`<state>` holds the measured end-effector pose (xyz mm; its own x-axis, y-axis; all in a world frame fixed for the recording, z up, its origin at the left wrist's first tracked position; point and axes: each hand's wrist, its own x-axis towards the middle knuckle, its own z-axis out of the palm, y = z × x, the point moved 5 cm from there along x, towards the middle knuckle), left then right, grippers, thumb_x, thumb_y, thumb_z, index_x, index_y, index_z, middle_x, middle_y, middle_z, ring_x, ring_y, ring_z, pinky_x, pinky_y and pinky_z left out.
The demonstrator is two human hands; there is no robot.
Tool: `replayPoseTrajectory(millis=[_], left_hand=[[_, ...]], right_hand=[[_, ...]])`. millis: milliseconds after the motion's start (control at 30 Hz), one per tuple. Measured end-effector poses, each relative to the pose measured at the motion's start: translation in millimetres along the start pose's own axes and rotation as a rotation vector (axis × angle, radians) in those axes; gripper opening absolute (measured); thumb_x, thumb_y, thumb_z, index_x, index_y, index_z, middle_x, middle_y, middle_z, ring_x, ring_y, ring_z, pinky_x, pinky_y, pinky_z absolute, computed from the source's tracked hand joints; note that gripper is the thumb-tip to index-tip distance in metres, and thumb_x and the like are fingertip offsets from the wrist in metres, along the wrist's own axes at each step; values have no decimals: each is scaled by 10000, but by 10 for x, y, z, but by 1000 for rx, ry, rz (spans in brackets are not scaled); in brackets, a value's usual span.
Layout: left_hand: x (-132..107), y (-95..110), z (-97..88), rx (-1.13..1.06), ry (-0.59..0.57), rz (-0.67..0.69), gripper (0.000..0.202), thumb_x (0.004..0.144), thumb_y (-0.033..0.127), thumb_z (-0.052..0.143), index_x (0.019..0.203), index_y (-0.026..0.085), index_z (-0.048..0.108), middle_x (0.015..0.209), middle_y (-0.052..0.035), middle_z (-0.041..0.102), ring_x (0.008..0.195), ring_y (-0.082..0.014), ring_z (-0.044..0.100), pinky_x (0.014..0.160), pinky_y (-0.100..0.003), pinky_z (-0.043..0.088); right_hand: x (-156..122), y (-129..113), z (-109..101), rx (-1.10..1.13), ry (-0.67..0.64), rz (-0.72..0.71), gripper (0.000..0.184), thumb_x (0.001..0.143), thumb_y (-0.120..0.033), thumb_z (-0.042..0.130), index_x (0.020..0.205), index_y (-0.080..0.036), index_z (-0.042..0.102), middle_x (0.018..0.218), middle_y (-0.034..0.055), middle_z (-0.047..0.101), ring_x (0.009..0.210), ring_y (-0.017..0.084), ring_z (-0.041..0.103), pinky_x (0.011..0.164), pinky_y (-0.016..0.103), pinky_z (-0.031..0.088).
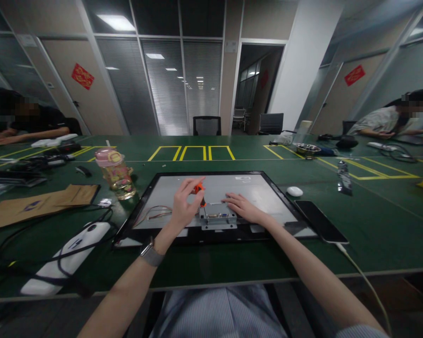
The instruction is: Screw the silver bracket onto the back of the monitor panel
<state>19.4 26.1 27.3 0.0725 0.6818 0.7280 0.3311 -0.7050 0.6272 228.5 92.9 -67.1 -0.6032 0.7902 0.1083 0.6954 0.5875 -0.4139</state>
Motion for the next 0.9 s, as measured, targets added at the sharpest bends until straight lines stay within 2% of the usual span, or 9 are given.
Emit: replayPoseTrajectory(millis=[67, 133, 267, 367, 467, 533, 633, 700, 900], left_hand=[[7, 6, 14, -97, -73, -29, 371, 862, 207, 465, 1226, 228, 534, 1083, -81, 565, 807, -135, 628, 724, -272, 544], [19, 1, 7, -132, -97, -56, 375, 840, 201, 501, 1211, 223, 550, 1062, -78, 590, 751, -127, 643, 668, -246, 555], [44, -54, -70, -143, 47, -110, 339, 777, 220, 608, 1116, 211, 600, 971, -49, 586, 712, -124, 652, 597, -217, 563], [25, -127, -62, -265, 151, -196, 341, 760, 252, 638, 1091, 202, 570, 937, -33, 578, 758, -150, 665, 624, -259, 587], [-22, -180, 57, -350, 148, -271, 332, 728, 272, 673, 1026, 189, 554, 875, -11, 571, 769, -164, 666, 630, -295, 599], [-59, -196, 166, -380, 102, -298, 321, 726, 283, 674, 1002, 184, 543, 847, -2, 566, 768, -165, 664, 628, -301, 600], [-104, -188, 264, -375, 75, -293, 314, 732, 281, 671, 997, 181, 536, 829, 0, 560, 749, -158, 661, 618, -287, 594], [-113, -160, 256, -333, 84, -260, 296, 744, 278, 660, 998, 182, 543, 851, -9, 554, 752, -152, 655, 600, -257, 584], [-57, -30, -30, -70, 256, -101, 273, 751, 247, 648, 1018, 207, 608, 899, -14, 529, 732, -102, 608, 532, -152, 520]], right_hand=[[-5, -14, -12, 6, 5, 5, 485, 942, -459, 236, 1305, -244, 474, 1442, 100, 372, 1355, 245, 284, 1095, 504, 157], [-11, -28, -21, 10, 8, 10, 479, 940, -459, 243, 1297, -249, 482, 1443, 93, 372, 1356, 244, 281, 1097, 500, 155], [-23, -42, -24, 10, 5, 10, 480, 942, -443, 232, 1287, -236, 494, 1441, 97, 374, 1355, 245, 284, 1099, 498, 151], [-22, -37, -20, 24, 6, 2, 478, 939, -454, 238, 1288, -246, 490, 1444, 88, 370, 1353, 246, 288, 1100, 502, 147], [-13, -19, -10, 26, 12, 3, 473, 938, -458, 246, 1294, -257, 483, 1446, 80, 369, 1351, 244, 292, 1102, 500, 144], [-7, -10, 0, 20, 9, 1, 472, 940, -455, 243, 1302, -260, 474, 1445, 79, 372, 1355, 241, 283, 1102, 500, 143], [-3, -1, 11, 18, 1, 3, 480, 940, -463, 240, 1314, -259, 461, 1451, 86, 360, 1362, 242, 266, 1100, 502, 144], [-4, -1, 11, 20, 1, 2, 484, 939, -468, 239, 1312, -258, 464, 1453, 88, 356, 1363, 241, 264, 1099, 503, 143], [-10, 12, 7, 30, 20, 10, 489, 935, -481, 237, 1291, -262, 489, 1442, 80, 377, 1356, 241, 282, 1100, 500, 147]])
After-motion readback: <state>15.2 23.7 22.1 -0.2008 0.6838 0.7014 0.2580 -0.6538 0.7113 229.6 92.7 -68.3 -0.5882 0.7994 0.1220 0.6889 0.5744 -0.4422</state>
